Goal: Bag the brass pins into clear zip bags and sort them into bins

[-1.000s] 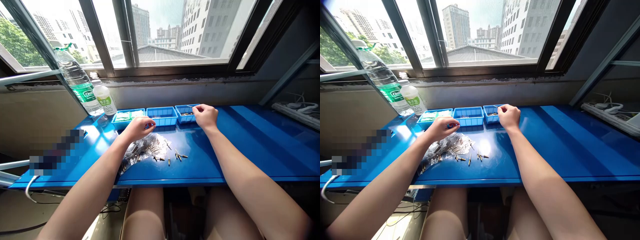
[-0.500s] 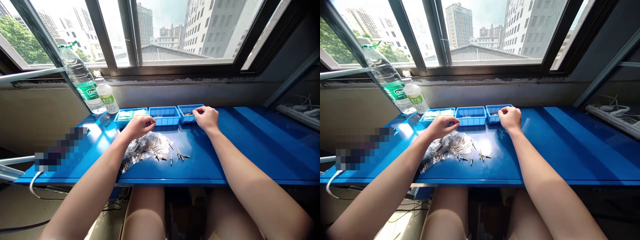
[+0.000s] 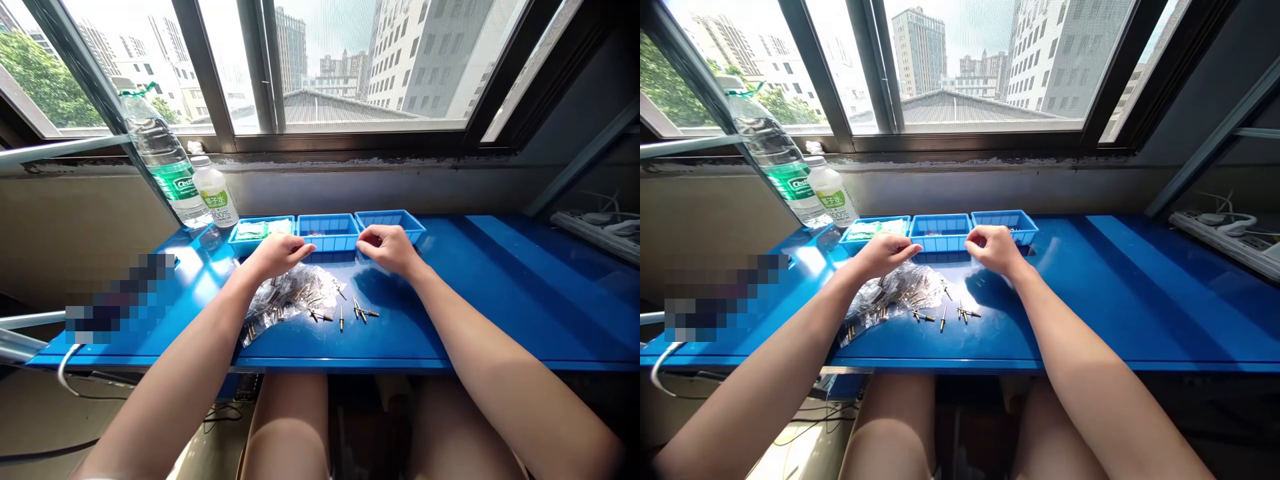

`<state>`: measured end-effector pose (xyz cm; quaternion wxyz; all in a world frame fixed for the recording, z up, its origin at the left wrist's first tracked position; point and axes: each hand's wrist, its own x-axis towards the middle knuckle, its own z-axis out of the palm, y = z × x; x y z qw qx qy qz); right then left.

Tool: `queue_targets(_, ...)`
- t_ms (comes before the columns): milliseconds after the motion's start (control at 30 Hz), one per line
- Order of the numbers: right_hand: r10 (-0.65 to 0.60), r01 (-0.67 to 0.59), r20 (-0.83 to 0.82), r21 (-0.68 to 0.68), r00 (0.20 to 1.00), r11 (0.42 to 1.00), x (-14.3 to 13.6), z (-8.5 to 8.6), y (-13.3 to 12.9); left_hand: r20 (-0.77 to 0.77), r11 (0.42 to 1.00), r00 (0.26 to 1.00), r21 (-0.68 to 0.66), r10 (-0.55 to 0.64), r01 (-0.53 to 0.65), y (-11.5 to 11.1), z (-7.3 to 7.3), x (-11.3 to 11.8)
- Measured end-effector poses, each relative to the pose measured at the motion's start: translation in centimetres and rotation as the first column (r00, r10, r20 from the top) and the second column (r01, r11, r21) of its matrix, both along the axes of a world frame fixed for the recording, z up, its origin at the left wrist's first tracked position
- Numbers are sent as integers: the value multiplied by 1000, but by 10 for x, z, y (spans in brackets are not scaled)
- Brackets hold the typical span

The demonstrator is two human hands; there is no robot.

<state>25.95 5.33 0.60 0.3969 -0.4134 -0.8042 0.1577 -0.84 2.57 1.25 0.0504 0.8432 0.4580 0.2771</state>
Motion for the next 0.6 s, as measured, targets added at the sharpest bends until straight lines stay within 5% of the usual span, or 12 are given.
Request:
queue_targets(100,294,-273,98,-185,951,944,-11,4,-12,2,1000,1000,11,-7,7,-1,0,0)
queue_targets(233,455,-387,168,-325,874,863,-23,6,-20,-7,999,999,6,-34,34,-2,1,1)
queue_targets(367,494,-383,260,-378,830,843,-28,3,-21,-27,999,999,12,-38,39,-2,1,2)
queue_targets(600,353,-246,448,-281,822,928,-28,2,-20,-39,999,998,0,-42,42,-3,2,4)
